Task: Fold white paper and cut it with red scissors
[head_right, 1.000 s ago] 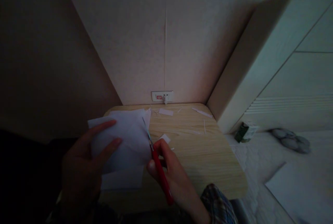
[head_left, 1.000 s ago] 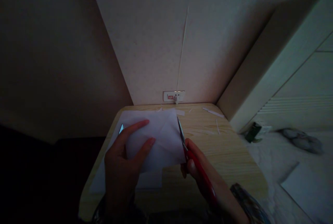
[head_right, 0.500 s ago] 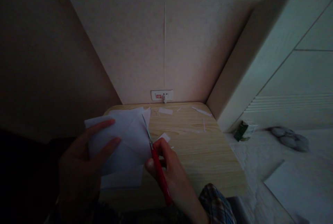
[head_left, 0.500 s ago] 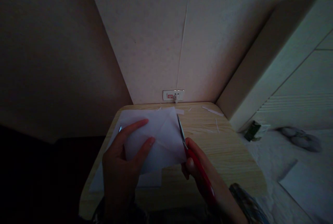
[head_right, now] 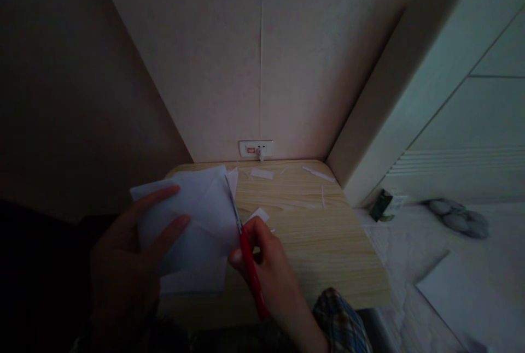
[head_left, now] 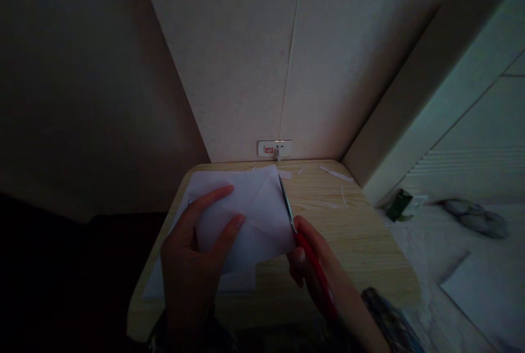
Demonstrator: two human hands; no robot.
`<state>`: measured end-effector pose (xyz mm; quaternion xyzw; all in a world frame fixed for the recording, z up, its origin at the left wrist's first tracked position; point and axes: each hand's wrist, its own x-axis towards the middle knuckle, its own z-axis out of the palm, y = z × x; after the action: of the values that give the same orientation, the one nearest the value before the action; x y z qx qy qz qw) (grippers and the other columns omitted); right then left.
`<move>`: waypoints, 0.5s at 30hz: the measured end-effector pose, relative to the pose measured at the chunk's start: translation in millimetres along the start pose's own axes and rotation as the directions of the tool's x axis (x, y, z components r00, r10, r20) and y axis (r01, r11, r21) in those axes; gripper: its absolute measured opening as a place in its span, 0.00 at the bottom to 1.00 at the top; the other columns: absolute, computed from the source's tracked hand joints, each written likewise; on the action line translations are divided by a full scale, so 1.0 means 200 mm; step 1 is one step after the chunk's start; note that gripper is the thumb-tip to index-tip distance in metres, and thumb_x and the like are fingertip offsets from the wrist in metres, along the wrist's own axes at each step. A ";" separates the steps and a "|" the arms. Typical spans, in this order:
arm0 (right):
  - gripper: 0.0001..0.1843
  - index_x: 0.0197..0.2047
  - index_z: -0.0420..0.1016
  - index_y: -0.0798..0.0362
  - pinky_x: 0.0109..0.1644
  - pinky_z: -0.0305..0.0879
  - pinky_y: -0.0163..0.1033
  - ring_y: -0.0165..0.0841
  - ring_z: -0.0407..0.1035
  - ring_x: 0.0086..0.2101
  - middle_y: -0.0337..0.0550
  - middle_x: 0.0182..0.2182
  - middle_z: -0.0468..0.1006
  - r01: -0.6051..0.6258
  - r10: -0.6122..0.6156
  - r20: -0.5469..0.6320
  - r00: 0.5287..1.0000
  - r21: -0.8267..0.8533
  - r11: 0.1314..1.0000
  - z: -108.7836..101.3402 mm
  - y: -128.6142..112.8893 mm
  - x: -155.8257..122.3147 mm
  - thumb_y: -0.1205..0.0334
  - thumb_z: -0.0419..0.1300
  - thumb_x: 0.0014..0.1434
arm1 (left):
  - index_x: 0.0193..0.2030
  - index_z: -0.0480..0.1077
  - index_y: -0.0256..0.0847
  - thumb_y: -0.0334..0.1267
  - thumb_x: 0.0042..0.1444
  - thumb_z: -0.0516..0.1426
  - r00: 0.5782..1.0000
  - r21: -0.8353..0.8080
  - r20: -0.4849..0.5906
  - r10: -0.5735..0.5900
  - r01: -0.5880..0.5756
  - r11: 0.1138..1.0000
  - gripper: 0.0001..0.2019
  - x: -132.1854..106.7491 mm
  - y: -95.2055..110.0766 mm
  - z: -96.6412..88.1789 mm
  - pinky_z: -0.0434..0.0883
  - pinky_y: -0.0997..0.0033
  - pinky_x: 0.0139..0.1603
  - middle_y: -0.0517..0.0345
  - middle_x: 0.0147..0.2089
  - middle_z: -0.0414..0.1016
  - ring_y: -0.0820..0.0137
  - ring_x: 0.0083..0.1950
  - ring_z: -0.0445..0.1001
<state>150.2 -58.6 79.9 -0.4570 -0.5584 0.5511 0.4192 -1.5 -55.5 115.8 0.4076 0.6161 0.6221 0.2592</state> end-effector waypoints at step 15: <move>0.26 0.32 0.60 0.51 0.21 0.53 0.31 0.25 0.54 0.20 0.34 0.25 0.62 0.091 -0.091 -0.013 0.996 -0.034 0.995 -0.01 0.03 0.00 0.34 0.49 0.54 | 0.40 0.75 0.47 0.43 0.41 0.65 0.999 0.041 0.028 0.027 -0.028 0.999 0.16 0.00 0.00 0.00 0.70 0.61 0.49 0.60 0.44 0.76 0.62 0.47 0.73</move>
<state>152.7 -57.4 73.3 -0.4420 -0.5846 0.5187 0.4403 -1.4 -55.1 115.5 0.4298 0.6195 0.6072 0.2506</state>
